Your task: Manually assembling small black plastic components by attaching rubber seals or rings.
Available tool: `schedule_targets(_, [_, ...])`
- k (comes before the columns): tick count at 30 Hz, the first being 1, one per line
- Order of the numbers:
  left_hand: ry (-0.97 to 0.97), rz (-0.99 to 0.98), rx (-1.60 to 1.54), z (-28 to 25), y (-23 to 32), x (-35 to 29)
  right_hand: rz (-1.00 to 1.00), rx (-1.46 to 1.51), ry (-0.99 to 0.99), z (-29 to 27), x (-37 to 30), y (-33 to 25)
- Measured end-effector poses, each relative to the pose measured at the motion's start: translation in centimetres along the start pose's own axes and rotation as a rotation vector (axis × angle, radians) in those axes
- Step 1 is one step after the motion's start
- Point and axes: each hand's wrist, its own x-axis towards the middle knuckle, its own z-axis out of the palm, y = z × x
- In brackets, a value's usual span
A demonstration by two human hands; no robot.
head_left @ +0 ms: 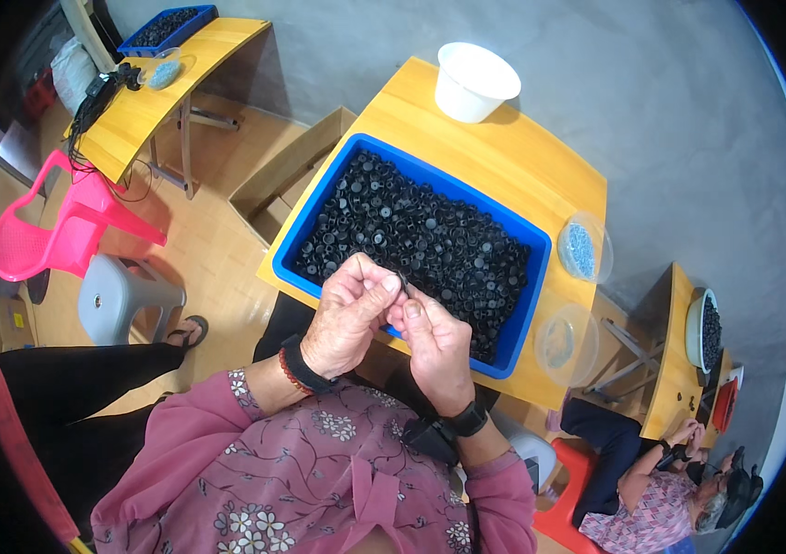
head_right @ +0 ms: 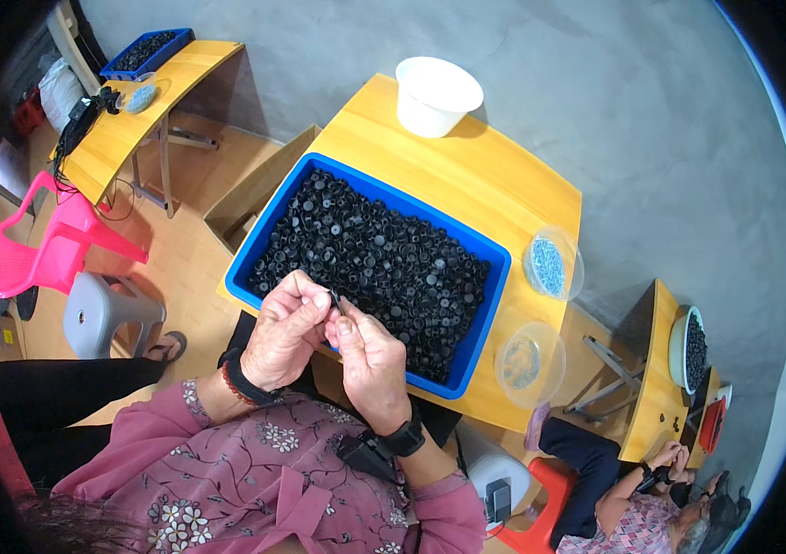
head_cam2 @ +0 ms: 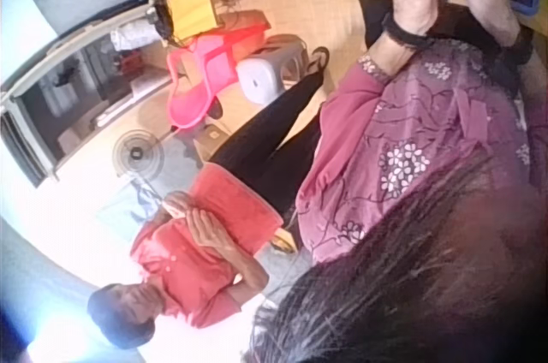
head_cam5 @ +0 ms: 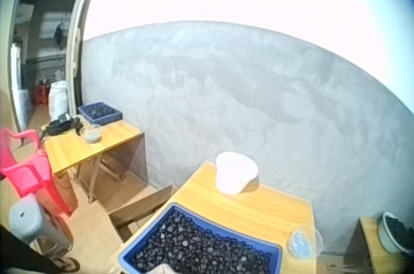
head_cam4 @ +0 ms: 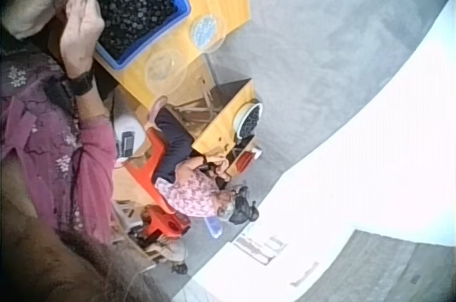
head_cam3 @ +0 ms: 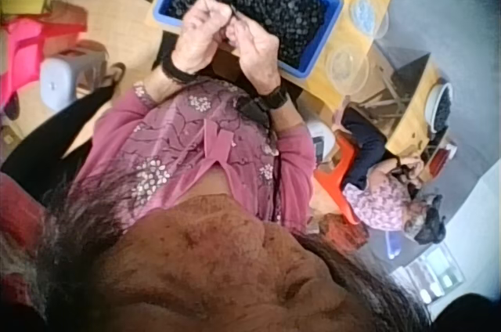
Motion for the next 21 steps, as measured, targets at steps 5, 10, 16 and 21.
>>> schedule_targets(5, [-0.052, -0.027, 0.139, -0.7, 0.5, 0.4, -0.168, -0.364, -0.009, -0.3, -0.1, -1.3])
schedule_targets(10, [-0.031, 0.093, 0.237, -0.6, -0.2, 0.5, -0.121, -0.206, 0.001, 0.0, 0.2, -0.6])
schedule_targets(16, [0.041, 0.191, 0.308, 0.0, -1.0, 1.2, -0.045, -0.055, -0.028, 0.1, 1.0, -0.7])
schedule_targets(21, [0.086, 0.185, 0.342, 0.7, -1.2, 1.8, -0.075, -0.007, -0.028, -0.1, 1.6, -0.1])
